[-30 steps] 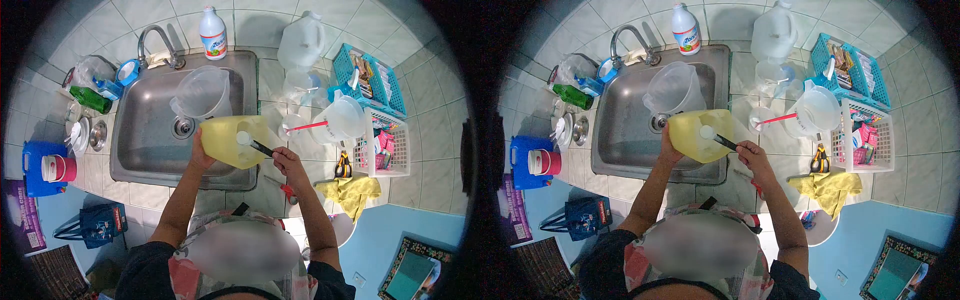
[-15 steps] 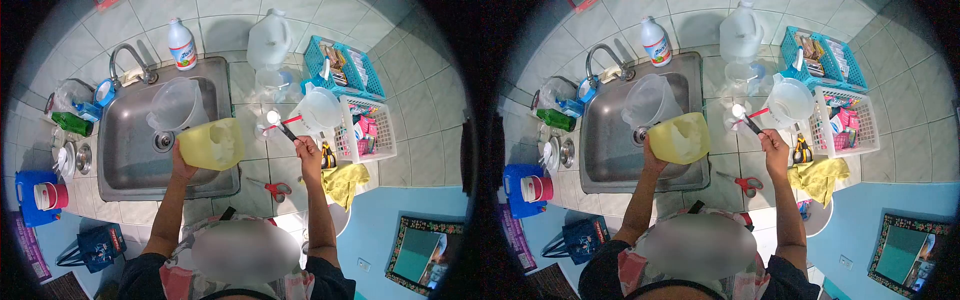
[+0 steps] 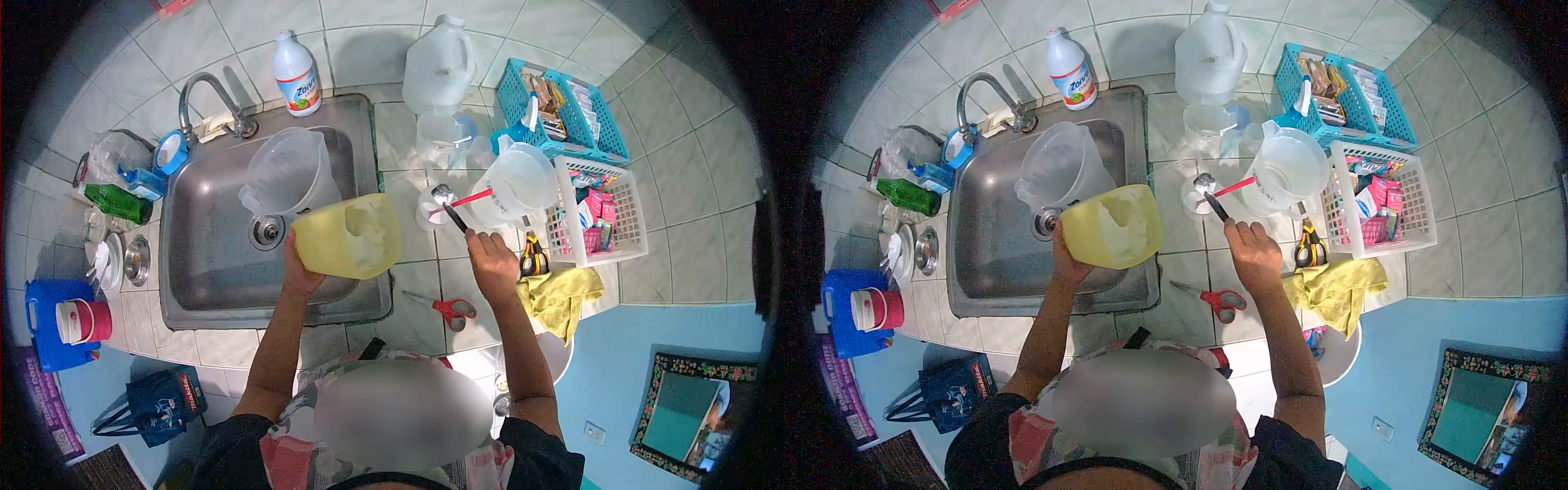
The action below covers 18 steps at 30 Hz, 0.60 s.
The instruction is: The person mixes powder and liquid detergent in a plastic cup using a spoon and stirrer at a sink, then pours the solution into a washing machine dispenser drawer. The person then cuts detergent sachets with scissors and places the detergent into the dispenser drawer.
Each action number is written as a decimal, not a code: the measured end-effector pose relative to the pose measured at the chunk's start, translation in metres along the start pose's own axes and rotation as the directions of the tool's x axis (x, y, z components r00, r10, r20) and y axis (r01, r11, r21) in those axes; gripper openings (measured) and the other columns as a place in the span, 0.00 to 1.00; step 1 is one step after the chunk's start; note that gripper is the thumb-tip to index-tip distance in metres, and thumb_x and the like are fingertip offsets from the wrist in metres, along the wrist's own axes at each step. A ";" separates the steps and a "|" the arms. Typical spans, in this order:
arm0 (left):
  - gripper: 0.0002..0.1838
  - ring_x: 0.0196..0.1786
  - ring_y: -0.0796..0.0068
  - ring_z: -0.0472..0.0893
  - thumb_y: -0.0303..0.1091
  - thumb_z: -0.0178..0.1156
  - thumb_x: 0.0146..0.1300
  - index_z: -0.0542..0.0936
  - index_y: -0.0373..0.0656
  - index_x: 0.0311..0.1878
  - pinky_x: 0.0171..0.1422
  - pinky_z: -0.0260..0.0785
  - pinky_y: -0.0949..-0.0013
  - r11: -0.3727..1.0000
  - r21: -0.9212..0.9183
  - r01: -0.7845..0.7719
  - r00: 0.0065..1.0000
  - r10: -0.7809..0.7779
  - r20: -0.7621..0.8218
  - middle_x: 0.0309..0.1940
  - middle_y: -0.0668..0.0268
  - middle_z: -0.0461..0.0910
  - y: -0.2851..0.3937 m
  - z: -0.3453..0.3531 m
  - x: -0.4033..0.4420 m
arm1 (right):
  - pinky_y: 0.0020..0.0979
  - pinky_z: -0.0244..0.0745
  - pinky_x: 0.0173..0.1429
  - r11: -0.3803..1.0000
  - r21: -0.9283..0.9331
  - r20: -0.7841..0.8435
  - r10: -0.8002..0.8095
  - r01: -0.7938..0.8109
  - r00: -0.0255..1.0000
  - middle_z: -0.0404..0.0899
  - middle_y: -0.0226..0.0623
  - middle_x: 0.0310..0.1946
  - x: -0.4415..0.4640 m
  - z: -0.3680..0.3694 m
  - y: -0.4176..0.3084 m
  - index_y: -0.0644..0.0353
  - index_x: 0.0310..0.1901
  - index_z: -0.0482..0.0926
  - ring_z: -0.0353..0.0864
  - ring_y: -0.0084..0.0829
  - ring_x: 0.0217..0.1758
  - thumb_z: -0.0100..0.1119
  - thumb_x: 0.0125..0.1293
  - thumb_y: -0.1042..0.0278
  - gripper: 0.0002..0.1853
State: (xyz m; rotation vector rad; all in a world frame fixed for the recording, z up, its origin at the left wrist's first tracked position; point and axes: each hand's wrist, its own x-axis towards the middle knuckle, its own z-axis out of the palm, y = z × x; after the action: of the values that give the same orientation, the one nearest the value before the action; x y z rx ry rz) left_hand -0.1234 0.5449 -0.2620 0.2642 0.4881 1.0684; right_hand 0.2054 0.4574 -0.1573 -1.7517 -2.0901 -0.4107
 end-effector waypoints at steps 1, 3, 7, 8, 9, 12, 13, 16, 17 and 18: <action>0.34 0.60 0.60 0.72 0.63 0.41 0.64 0.67 0.46 0.62 0.64 0.64 0.52 1.000 -0.008 -0.005 1.000 0.005 -0.007 0.59 0.60 0.71 -0.001 0.002 0.000 | 0.30 0.71 0.29 1.000 0.013 -0.002 0.001 -0.001 1.000 0.74 0.32 0.23 0.002 -0.001 0.000 0.58 0.37 0.77 0.75 0.30 0.27 0.60 0.55 0.75 0.07; 0.34 0.60 0.60 0.72 0.63 0.41 0.64 0.67 0.46 0.62 0.64 0.64 0.51 1.000 -0.020 -0.009 1.000 0.009 0.000 0.59 0.61 0.71 -0.003 0.004 0.002 | 0.32 0.71 0.30 0.982 0.170 -0.093 0.105 -0.088 0.990 0.76 0.34 0.25 0.007 -0.005 -0.006 0.59 0.36 0.78 0.75 0.33 0.28 0.60 0.56 0.75 0.06; 0.33 0.59 0.62 0.72 0.63 0.40 0.64 0.67 0.48 0.62 0.63 0.64 0.52 0.997 -0.074 0.030 0.997 -0.025 0.068 0.58 0.62 0.71 -0.003 0.009 -0.003 | 0.35 0.73 0.34 0.853 0.505 -0.103 0.206 -0.127 0.973 0.77 0.35 0.24 0.022 -0.020 -0.034 0.58 0.37 0.78 0.75 0.37 0.28 0.58 0.57 0.74 0.05; 0.34 0.60 0.61 0.71 0.64 0.40 0.64 0.67 0.48 0.62 0.63 0.64 0.52 0.997 -0.072 0.010 0.999 -0.006 0.054 0.58 0.62 0.71 -0.005 0.012 -0.004 | 0.35 0.73 0.37 0.828 0.556 -0.070 0.139 -0.077 0.988 0.79 0.36 0.33 0.020 -0.016 -0.037 0.57 0.38 0.79 0.76 0.38 0.31 0.61 0.55 0.72 0.08; 0.34 0.60 0.61 0.71 0.64 0.40 0.64 0.66 0.48 0.63 0.64 0.63 0.51 0.997 -0.072 -0.006 0.999 0.010 0.045 0.59 0.62 0.70 -0.008 0.015 -0.003 | 0.35 0.73 0.37 0.887 0.462 -0.093 0.047 0.001 0.995 0.77 0.36 0.38 0.023 -0.017 -0.044 0.56 0.40 0.79 0.76 0.37 0.34 0.62 0.54 0.69 0.11; 0.35 0.61 0.59 0.70 0.64 0.39 0.63 0.65 0.48 0.64 0.64 0.63 0.50 0.990 -0.140 -0.018 0.998 0.025 0.050 0.60 0.61 0.69 -0.014 0.037 -0.003 | 0.37 0.72 0.42 0.946 0.282 -0.114 -0.133 0.161 0.984 0.73 0.35 0.50 0.047 -0.044 -0.074 0.56 0.46 0.79 0.74 0.37 0.45 0.63 0.51 0.63 0.19; 0.36 0.61 0.59 0.70 0.65 0.39 0.63 0.65 0.48 0.64 0.64 0.63 0.50 0.984 -0.175 -0.016 0.998 0.026 0.057 0.61 0.60 0.68 -0.016 0.045 -0.004 | 0.36 0.72 0.42 0.909 0.367 -0.062 -0.188 0.198 0.980 0.73 0.33 0.49 0.054 -0.048 -0.081 0.55 0.49 0.78 0.74 0.35 0.45 0.63 0.49 0.63 0.22; 0.37 0.62 0.57 0.69 0.67 0.37 0.62 0.62 0.50 0.66 0.63 0.63 0.48 0.981 -0.191 -0.044 0.984 0.075 0.162 0.62 0.61 0.66 -0.018 0.064 -0.003 | 0.33 0.74 0.40 0.847 0.371 -0.126 -0.359 0.379 0.925 0.73 0.32 0.47 0.065 -0.045 -0.091 0.54 0.51 0.76 0.75 0.32 0.43 0.63 0.47 0.64 0.26; 0.38 0.62 0.56 0.68 0.68 0.37 0.62 0.62 0.51 0.66 0.62 0.64 0.47 0.971 -0.236 -0.048 0.972 0.100 0.214 0.62 0.61 0.66 -0.016 0.073 -0.002 | 0.31 0.74 0.39 0.831 0.327 -0.174 -0.416 0.451 0.893 0.73 0.32 0.47 0.069 -0.043 -0.092 0.55 0.51 0.76 0.75 0.31 0.43 0.63 0.46 0.65 0.26; 0.38 0.62 0.55 0.68 0.69 0.36 0.61 0.61 0.52 0.66 0.60 0.65 0.46 0.959 -0.280 -0.046 0.956 0.124 0.265 0.62 0.61 0.66 -0.014 0.084 -0.001 | 0.29 0.74 0.36 0.830 0.311 -0.193 -0.421 0.463 0.886 0.74 0.32 0.45 0.079 -0.054 -0.093 0.56 0.49 0.77 0.76 0.31 0.40 0.62 0.45 0.69 0.24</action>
State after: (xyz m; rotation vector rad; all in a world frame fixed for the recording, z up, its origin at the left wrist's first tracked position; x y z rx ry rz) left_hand -0.0705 0.5400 -0.1951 0.1904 0.0727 1.1475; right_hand 0.1073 0.4851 -0.0709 -1.0098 -2.3055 -0.2341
